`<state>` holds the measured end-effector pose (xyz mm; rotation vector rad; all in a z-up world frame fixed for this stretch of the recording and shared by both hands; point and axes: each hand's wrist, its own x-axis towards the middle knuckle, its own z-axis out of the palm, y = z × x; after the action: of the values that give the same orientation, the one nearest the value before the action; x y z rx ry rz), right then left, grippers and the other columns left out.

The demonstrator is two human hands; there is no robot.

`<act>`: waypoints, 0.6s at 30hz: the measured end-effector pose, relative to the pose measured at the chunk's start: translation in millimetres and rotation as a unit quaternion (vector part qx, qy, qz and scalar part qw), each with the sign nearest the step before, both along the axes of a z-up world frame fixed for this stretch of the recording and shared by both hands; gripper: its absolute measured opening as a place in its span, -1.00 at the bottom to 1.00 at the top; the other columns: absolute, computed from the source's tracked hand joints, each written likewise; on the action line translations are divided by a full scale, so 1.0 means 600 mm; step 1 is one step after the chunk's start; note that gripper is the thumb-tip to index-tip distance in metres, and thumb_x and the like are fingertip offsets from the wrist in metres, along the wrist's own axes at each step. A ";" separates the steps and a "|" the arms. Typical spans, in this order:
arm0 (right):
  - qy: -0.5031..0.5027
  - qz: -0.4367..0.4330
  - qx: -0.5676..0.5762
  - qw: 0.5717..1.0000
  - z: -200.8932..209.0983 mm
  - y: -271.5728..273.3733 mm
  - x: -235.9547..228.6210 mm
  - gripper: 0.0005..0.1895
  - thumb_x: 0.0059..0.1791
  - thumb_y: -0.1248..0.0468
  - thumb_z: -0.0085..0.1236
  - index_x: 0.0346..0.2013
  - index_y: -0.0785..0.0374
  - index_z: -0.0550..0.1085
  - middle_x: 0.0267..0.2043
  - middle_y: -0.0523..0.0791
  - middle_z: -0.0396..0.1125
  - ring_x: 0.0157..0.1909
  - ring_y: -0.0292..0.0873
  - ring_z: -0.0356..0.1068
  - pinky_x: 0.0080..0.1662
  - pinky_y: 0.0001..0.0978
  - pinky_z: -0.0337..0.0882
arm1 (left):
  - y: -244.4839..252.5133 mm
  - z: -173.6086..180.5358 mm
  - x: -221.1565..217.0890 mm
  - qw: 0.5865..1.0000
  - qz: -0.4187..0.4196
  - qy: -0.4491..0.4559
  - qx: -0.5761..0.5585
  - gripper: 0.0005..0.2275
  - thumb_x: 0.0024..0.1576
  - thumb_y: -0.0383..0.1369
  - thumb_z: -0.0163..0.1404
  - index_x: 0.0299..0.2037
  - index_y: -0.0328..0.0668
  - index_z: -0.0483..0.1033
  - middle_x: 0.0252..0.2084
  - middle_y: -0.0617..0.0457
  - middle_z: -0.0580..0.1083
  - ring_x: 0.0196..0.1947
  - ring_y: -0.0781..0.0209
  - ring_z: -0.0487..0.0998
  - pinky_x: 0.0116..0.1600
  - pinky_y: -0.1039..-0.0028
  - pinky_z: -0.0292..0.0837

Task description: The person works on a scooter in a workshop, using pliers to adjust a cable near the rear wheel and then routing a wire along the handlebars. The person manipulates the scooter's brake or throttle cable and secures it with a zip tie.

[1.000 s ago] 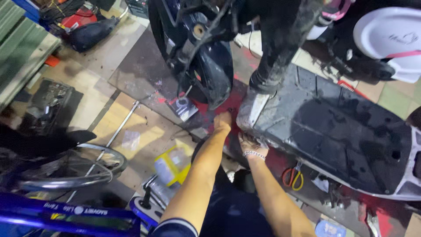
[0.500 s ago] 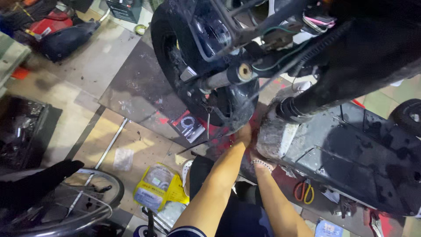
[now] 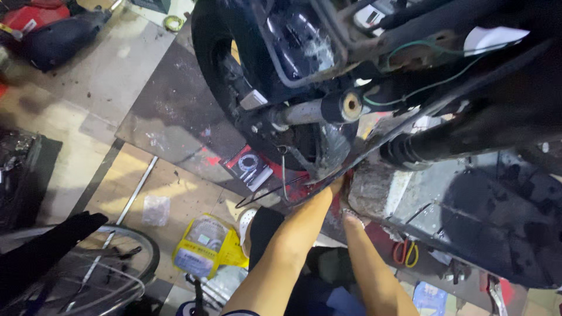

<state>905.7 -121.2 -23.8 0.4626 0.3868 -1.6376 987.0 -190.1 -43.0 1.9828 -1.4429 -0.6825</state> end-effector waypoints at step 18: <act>0.027 0.003 0.020 0.999 -0.003 -0.010 0.040 -0.25 0.02 -0.23 -0.28 0.38 0.11 0.27 0.48 -0.01 0.13 0.50 0.21 -0.01 0.36 0.48 -0.26 | 0.336 0.083 0.372 0.996 -0.001 0.046 0.072 -0.61 0.17 0.01 0.03 -0.03 -0.11 0.59 -0.09 -0.21 0.57 -0.03 -0.22 0.56 0.10 0.11 0.42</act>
<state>929.6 -127.3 -25.8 0.4477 0.4611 -1.6406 1210.0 11.5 6.5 2.0297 -1.3755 -0.8896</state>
